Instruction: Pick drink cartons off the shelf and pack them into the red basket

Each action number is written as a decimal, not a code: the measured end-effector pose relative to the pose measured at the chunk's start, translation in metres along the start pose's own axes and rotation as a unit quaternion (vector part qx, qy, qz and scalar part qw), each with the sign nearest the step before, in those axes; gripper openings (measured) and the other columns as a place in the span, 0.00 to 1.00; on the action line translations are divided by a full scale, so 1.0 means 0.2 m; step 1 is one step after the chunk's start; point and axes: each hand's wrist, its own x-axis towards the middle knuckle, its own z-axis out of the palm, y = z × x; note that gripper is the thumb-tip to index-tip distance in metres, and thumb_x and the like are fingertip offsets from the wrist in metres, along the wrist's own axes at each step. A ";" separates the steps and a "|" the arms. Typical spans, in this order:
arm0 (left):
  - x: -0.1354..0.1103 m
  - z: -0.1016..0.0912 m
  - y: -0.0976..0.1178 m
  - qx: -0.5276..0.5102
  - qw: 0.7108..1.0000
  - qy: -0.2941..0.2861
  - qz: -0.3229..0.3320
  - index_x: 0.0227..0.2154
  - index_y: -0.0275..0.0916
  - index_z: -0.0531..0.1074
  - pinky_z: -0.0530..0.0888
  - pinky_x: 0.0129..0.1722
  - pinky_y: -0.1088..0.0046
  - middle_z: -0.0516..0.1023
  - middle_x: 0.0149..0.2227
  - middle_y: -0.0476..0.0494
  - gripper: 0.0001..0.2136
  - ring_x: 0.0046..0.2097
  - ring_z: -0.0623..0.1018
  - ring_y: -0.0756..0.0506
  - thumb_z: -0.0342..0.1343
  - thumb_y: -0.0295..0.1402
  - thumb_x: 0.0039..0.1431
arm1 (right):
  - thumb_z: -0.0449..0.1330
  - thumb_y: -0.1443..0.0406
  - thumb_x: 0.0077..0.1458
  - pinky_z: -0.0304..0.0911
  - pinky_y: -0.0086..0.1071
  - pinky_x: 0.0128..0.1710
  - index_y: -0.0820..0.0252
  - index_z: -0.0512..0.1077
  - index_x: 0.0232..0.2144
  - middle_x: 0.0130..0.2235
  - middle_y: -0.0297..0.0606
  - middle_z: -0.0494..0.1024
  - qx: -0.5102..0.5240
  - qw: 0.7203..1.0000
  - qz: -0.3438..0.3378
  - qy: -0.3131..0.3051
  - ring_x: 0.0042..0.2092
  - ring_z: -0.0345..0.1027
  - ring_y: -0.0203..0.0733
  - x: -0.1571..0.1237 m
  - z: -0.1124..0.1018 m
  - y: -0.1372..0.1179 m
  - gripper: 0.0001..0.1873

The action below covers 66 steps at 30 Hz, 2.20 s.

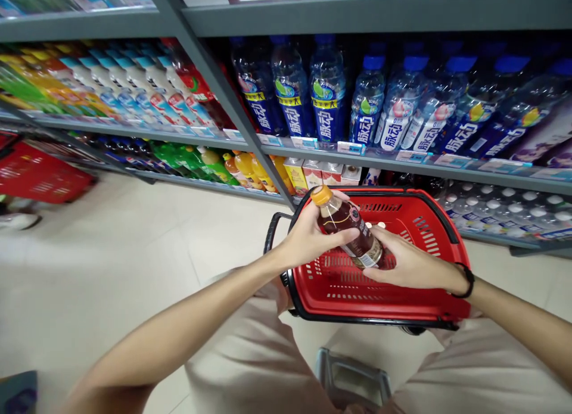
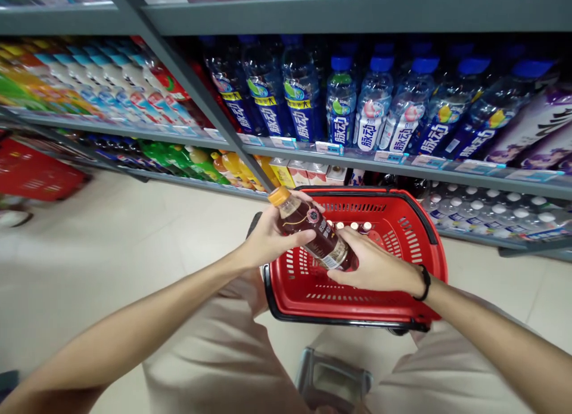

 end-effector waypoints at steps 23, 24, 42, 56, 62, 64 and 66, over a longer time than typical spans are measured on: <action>0.00 0.07 -0.04 0.011 0.995 -0.100 -0.014 0.47 0.36 0.71 0.78 0.53 0.64 0.81 0.49 0.39 0.20 0.49 0.81 0.42 0.70 0.30 0.53 | 0.68 0.50 0.56 0.69 0.38 0.38 0.61 0.67 0.60 0.46 0.46 0.80 -0.203 0.977 0.052 -0.041 0.38 0.78 0.52 -0.02 0.14 0.04 0.35; 0.00 0.07 -0.04 0.013 0.995 -0.102 -0.018 0.47 0.36 0.71 0.78 0.52 0.64 0.81 0.48 0.39 0.20 0.49 0.81 0.42 0.70 0.31 0.53 | 0.68 0.50 0.56 0.69 0.38 0.39 0.61 0.69 0.59 0.47 0.47 0.80 -0.207 0.976 0.050 -0.043 0.39 0.78 0.53 -0.01 0.13 0.04 0.34; 0.01 0.07 -0.08 0.045 0.995 -0.089 -0.013 0.46 0.35 0.72 0.79 0.51 0.64 0.81 0.46 0.40 0.20 0.47 0.81 0.42 0.71 0.33 0.52 | 0.68 0.49 0.57 0.69 0.38 0.40 0.64 0.63 0.64 0.48 0.46 0.83 -0.200 0.974 0.067 -0.086 0.42 0.81 0.56 -0.01 0.10 0.05 0.41; 0.01 0.08 -0.08 0.050 0.994 -0.094 -0.017 0.45 0.35 0.72 0.78 0.51 0.63 0.81 0.45 0.40 0.19 0.47 0.81 0.42 0.71 0.33 0.53 | 0.69 0.48 0.55 0.67 0.37 0.35 0.63 0.60 0.63 0.47 0.49 0.82 -0.207 0.974 0.054 -0.074 0.40 0.81 0.56 -0.02 0.10 0.09 0.43; 0.01 0.08 -0.09 0.049 0.994 -0.092 -0.019 0.46 0.34 0.72 0.78 0.51 0.63 0.80 0.46 0.40 0.20 0.47 0.81 0.43 0.71 0.33 0.53 | 0.69 0.48 0.55 0.68 0.39 0.36 0.63 0.62 0.62 0.46 0.49 0.82 -0.207 0.974 0.056 -0.077 0.40 0.80 0.56 -0.02 0.10 0.09 0.42; 0.01 0.08 -0.09 0.047 0.994 -0.092 -0.020 0.46 0.35 0.72 0.78 0.51 0.64 0.80 0.46 0.40 0.20 0.47 0.81 0.43 0.71 0.33 0.53 | 0.69 0.48 0.55 0.68 0.40 0.37 0.64 0.62 0.63 0.46 0.49 0.83 -0.204 0.974 0.059 -0.082 0.40 0.80 0.57 -0.02 0.10 0.10 0.42; 0.01 0.08 -0.08 0.046 0.994 -0.093 -0.022 0.46 0.35 0.72 0.78 0.51 0.64 0.80 0.45 0.40 0.19 0.47 0.80 0.44 0.71 0.33 0.53 | 0.69 0.48 0.55 0.69 0.40 0.38 0.64 0.62 0.63 0.46 0.48 0.83 -0.197 0.975 0.061 -0.084 0.40 0.80 0.57 -0.02 0.10 0.10 0.42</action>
